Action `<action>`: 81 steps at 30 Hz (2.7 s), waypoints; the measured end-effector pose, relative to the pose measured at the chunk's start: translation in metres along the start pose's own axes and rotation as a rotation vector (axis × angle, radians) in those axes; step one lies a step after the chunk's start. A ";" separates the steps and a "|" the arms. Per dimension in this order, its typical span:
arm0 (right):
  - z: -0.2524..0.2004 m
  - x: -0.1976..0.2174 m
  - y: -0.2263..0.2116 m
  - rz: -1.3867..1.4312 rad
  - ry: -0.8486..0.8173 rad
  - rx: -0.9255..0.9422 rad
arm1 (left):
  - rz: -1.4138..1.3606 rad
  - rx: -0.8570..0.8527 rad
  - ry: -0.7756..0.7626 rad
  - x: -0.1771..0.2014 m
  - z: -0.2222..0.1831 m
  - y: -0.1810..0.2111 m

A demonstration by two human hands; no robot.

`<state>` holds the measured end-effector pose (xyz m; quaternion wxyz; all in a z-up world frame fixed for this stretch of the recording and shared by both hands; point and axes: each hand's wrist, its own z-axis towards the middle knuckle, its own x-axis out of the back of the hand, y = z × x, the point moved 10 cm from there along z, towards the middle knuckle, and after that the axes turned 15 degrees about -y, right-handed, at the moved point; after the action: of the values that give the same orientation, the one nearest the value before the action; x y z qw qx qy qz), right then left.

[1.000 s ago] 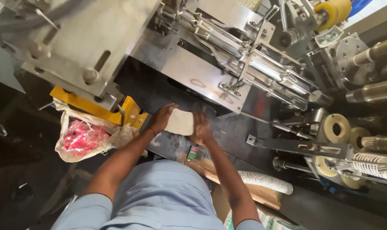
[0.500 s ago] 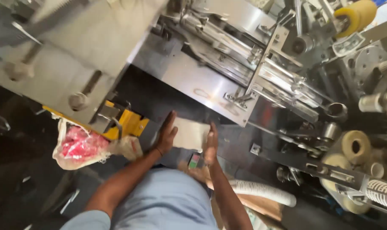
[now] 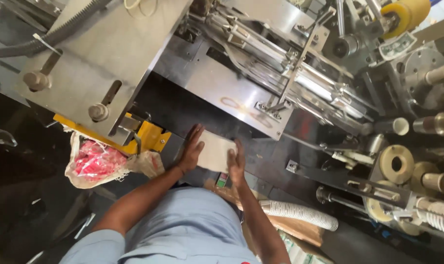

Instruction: Adjusting and reloading materials for a paper cup manufacturing machine, including handling stacks of cups and paper blanks.

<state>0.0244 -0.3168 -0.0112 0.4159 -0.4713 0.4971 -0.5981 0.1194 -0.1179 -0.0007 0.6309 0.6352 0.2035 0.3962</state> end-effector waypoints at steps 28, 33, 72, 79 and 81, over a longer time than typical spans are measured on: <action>0.020 -0.016 0.001 -0.125 -0.046 -0.090 | 0.101 0.010 0.018 0.016 -0.011 -0.024; 0.007 -0.036 -0.031 0.042 -0.095 -0.034 | 0.151 0.112 -0.035 0.005 -0.033 -0.034; -0.011 -0.068 -0.089 -1.226 -0.878 0.347 | 0.479 0.041 -0.322 0.032 -0.068 0.104; -0.046 -0.076 -0.181 -0.601 -0.669 0.288 | 0.086 -0.104 -0.121 0.002 -0.109 0.185; -0.037 -0.069 -0.136 -0.283 -0.526 -0.022 | 0.246 -0.112 0.141 0.007 -0.105 0.217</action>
<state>-0.0009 -0.2213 0.1101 0.4379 -0.6793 0.3080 -0.5019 -0.0084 -0.0713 0.1984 0.5962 0.5896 0.1455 0.5251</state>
